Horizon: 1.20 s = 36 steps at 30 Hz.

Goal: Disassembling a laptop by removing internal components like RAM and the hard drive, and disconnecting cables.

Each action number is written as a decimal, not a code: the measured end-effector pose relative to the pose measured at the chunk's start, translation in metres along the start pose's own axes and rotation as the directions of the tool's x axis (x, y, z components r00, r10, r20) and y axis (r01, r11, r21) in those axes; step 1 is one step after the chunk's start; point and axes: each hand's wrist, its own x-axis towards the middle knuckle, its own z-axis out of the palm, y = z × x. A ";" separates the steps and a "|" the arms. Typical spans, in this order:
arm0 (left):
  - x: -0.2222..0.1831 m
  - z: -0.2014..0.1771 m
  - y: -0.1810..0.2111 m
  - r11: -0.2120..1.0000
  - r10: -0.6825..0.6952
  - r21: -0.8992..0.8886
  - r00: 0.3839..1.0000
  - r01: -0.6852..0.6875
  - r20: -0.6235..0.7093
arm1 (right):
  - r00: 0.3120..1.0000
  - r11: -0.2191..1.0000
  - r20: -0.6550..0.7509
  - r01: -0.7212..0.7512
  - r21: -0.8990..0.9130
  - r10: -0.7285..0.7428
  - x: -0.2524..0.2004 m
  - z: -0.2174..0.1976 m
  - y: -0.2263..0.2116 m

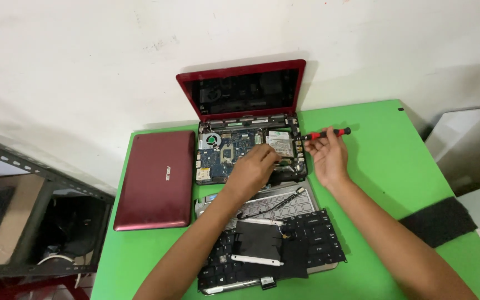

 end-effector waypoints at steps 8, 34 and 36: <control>0.021 -0.022 0.010 0.931 -0.194 -0.349 0.956 0.108 -0.220 | 1.000 0.999 0.016 -0.005 -0.033 0.006 -0.004 0.005 -0.004; -0.066 -0.106 0.046 0.582 -0.498 -0.640 0.842 0.502 0.208 | 0.872 0.913 0.381 -0.156 -0.377 0.307 -0.149 0.042 -0.056; -0.061 -0.111 0.045 0.613 -0.474 -0.652 0.868 0.446 0.148 | 0.867 0.914 0.384 -0.171 -0.367 0.316 -0.157 0.048 -0.057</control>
